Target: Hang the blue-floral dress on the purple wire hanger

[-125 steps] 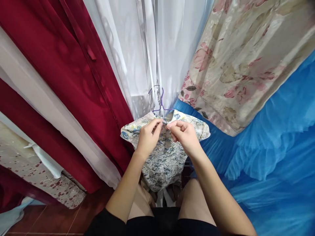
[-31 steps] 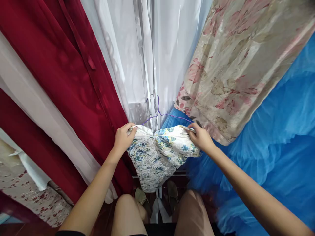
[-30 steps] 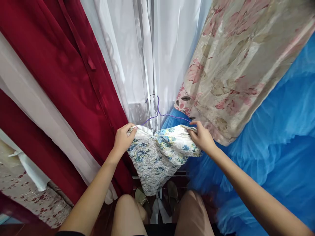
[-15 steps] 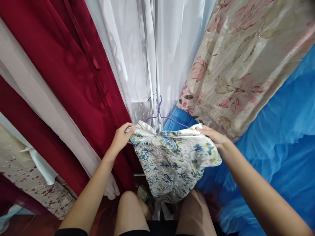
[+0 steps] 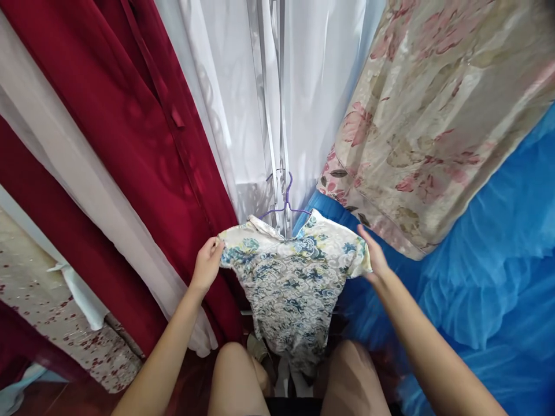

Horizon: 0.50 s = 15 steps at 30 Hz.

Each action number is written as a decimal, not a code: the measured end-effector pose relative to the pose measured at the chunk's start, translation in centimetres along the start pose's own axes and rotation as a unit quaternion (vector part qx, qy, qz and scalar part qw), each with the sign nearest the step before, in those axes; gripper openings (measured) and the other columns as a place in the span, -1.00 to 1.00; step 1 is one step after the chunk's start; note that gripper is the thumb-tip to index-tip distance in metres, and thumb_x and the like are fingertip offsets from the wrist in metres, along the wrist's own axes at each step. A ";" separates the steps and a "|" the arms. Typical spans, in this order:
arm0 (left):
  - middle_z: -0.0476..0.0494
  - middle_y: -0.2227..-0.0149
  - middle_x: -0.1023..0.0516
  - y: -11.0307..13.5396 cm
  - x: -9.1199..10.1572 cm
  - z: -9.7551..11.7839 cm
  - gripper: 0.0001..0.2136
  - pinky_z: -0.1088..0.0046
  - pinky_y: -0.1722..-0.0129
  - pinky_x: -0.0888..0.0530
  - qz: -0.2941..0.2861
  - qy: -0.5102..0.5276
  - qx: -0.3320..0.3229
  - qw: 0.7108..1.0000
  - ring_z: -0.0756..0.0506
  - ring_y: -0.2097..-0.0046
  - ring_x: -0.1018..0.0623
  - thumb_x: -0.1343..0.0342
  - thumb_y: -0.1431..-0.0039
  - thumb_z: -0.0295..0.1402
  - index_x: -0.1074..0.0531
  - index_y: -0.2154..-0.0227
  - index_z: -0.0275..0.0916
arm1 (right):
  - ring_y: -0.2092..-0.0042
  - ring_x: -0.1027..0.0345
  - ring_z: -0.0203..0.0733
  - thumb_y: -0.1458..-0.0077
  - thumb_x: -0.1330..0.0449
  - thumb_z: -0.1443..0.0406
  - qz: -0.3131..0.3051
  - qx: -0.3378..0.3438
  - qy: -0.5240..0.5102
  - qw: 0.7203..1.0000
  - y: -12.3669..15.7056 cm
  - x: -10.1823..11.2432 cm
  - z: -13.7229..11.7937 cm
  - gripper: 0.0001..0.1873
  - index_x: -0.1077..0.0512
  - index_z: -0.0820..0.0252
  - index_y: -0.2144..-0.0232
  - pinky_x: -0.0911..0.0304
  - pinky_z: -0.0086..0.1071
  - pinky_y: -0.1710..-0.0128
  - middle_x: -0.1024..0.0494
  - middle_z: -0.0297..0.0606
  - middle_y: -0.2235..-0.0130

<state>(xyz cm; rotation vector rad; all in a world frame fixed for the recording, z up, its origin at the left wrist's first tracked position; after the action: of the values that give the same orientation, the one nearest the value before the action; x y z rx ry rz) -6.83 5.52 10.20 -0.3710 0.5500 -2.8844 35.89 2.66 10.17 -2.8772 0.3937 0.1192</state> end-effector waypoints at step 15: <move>-0.27 -0.29 -0.29 0.2 -4.7 9.6 -0.30 -0.07 -0.38 -0.05 0.034 -0.277 -0.329 0.902 -0.34 -0.34 -0.23 -0.20 -0.08 -0.49 -0.20 -0.31 -0.12 | 0.15 -0.55 0.36 0.47 -0.57 -0.02 -0.066 -0.068 -0.084 0.992 13.1 1.7 -2.6 -0.44 -0.66 0.10 0.35 -0.48 0.01 0.16 -0.68 -0.09 0.34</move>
<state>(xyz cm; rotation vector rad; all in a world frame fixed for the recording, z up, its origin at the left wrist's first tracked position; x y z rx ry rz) 0.34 3.12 17.82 -1.1815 1.3548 -2.2639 34.06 -10.65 9.59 -2.9863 0.1689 0.3767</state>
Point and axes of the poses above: each hand's wrist, its own y-axis away from the middle knuckle, its own x-axis out of the back of the hand, z = x × y, the point moved 4 cm from there along -y, towards the middle knuckle
